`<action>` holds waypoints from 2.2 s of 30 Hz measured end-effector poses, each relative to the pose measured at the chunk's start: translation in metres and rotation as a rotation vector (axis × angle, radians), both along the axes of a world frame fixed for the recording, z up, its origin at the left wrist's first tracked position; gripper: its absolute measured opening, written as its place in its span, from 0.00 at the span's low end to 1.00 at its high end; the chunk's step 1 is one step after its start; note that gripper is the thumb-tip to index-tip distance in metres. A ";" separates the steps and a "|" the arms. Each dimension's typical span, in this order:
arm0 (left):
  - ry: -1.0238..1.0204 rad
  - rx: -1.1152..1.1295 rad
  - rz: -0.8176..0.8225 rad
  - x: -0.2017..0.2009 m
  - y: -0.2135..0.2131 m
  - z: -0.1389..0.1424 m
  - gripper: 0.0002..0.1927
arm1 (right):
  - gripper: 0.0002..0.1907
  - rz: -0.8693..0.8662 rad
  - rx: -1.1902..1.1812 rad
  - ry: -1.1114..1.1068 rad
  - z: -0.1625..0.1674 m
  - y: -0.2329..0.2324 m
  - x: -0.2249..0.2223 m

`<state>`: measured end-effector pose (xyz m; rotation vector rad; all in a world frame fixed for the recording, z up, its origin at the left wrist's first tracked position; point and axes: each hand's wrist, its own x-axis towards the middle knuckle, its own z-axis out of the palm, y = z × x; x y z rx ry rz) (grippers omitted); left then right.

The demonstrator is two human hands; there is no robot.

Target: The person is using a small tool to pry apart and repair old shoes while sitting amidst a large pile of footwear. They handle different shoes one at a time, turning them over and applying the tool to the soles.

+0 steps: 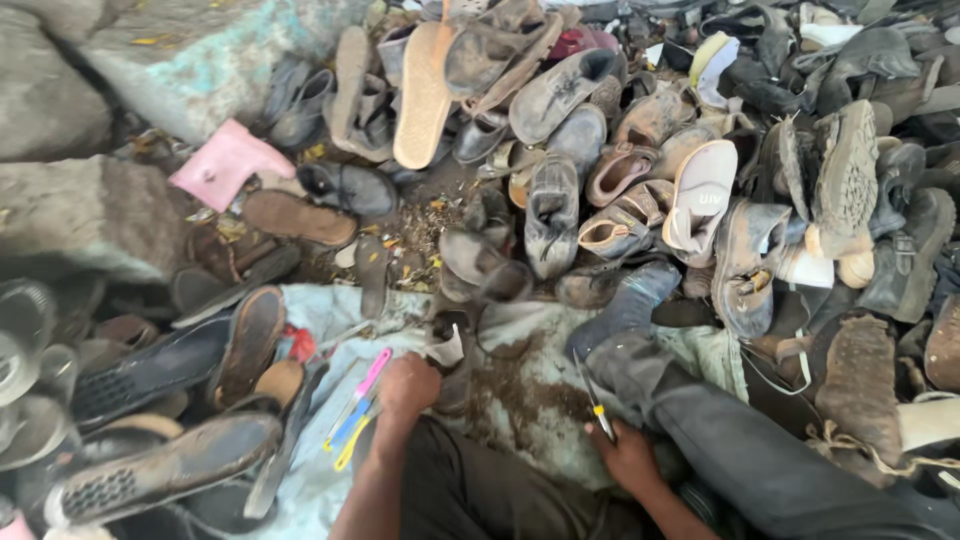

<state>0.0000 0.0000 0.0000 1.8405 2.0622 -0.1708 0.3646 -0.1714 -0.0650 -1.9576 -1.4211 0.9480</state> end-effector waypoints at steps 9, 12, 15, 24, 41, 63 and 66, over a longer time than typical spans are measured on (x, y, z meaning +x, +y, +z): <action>0.122 0.421 -0.144 0.036 -0.051 0.038 0.20 | 0.22 -0.029 0.177 0.045 0.064 -0.038 -0.048; 0.099 0.257 -0.092 0.031 -0.048 0.045 0.18 | 0.24 -0.025 0.197 -0.009 0.088 -0.051 -0.055; 0.053 0.239 -0.142 0.014 -0.071 0.058 0.16 | 0.25 -0.026 0.187 -0.056 0.087 -0.067 -0.056; -0.225 0.808 -0.191 0.020 -0.132 0.101 0.09 | 0.25 -0.059 0.176 -0.046 0.104 -0.056 -0.067; -0.050 0.307 -0.869 0.057 -0.088 0.052 0.23 | 0.16 -0.160 0.109 0.260 0.147 -0.042 -0.082; -0.532 0.314 -0.241 0.077 -0.041 0.030 0.17 | 0.15 -0.006 0.099 -0.018 0.091 0.009 -0.103; -0.601 0.321 -0.196 0.075 -0.036 0.027 0.17 | 0.15 -0.022 0.232 -0.105 0.083 0.018 -0.105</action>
